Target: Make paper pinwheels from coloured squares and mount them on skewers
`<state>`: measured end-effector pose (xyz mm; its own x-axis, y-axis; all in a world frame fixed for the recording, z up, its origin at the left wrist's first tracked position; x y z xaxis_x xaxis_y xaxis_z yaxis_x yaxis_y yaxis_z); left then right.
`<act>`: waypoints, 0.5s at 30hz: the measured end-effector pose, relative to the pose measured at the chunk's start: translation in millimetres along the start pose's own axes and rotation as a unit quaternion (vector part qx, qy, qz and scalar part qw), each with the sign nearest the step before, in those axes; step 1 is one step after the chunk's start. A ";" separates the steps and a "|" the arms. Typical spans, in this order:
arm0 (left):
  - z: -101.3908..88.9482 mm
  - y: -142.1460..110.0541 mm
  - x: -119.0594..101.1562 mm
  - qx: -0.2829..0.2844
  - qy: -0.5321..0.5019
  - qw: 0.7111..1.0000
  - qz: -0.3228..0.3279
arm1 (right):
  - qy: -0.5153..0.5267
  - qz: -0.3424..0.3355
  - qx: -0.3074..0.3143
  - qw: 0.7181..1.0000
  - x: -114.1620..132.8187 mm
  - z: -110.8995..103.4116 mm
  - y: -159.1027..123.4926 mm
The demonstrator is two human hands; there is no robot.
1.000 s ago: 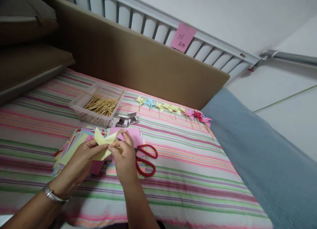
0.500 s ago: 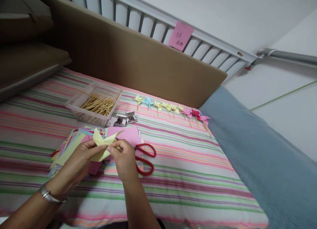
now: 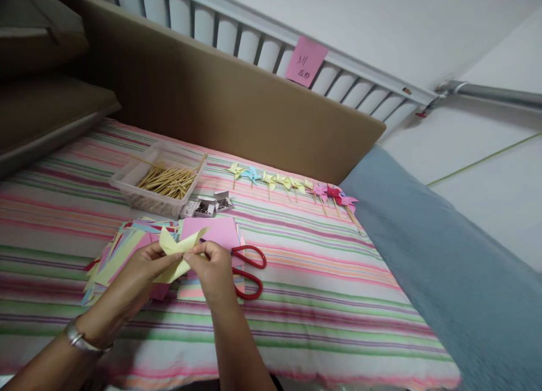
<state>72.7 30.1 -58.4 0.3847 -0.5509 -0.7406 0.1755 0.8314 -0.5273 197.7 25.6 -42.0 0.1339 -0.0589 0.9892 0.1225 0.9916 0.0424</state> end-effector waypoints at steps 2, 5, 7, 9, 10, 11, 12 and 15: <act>2.5 -1.2 -0.9 0.018 0.010 1.000 -0.007 | 0.007 0.002 -0.003 1.000 2.7 -1.0 0.1; 5.6 -3.5 -2.6 0.039 0.027 0.999 -0.009 | 0.018 0.004 -0.001 1.000 5.9 -1.0 -0.1; 5.9 -3.7 -2.3 0.044 0.028 0.999 -0.011 | 0.023 0.006 -0.001 1.000 6.4 -0.8 -0.5; 5.1 -2.5 -0.8 0.048 0.025 0.998 -0.015 | 0.026 0.007 -0.003 1.000 6.2 -0.8 -0.8; 4.5 -1.7 0.1 0.050 0.024 0.998 -0.015 | 0.027 0.009 -0.003 1.000 5.7 -0.6 -0.8; 4.0 -0.7 0.9 0.052 0.025 0.998 -0.016 | 0.027 0.010 -0.002 1.000 5.1 -0.6 -0.7; 3.4 0.2 1.7 0.055 0.026 0.998 -0.016 | 0.028 0.012 -0.002 1.000 4.3 -0.6 -0.4; 2.3 2.1 3.4 0.067 0.033 0.997 -0.013 | 0.033 0.014 -0.002 0.999 1.5 -0.8 1.1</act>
<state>76.5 30.1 -61.1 0.3193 -0.5718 -0.7557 0.3063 0.8169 -0.4887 198.8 26.6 -40.5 0.2011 -0.0382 0.9788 0.1219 0.9925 0.0137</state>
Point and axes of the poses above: each hand's wrist, its own y-axis towards the middle knuckle, its own z-axis out of the palm, x = y × z, the point moved 6 cm from there along y, towards the middle knuckle, and after that the axes turned 12 degrees about -z, right-handed, at the moved point
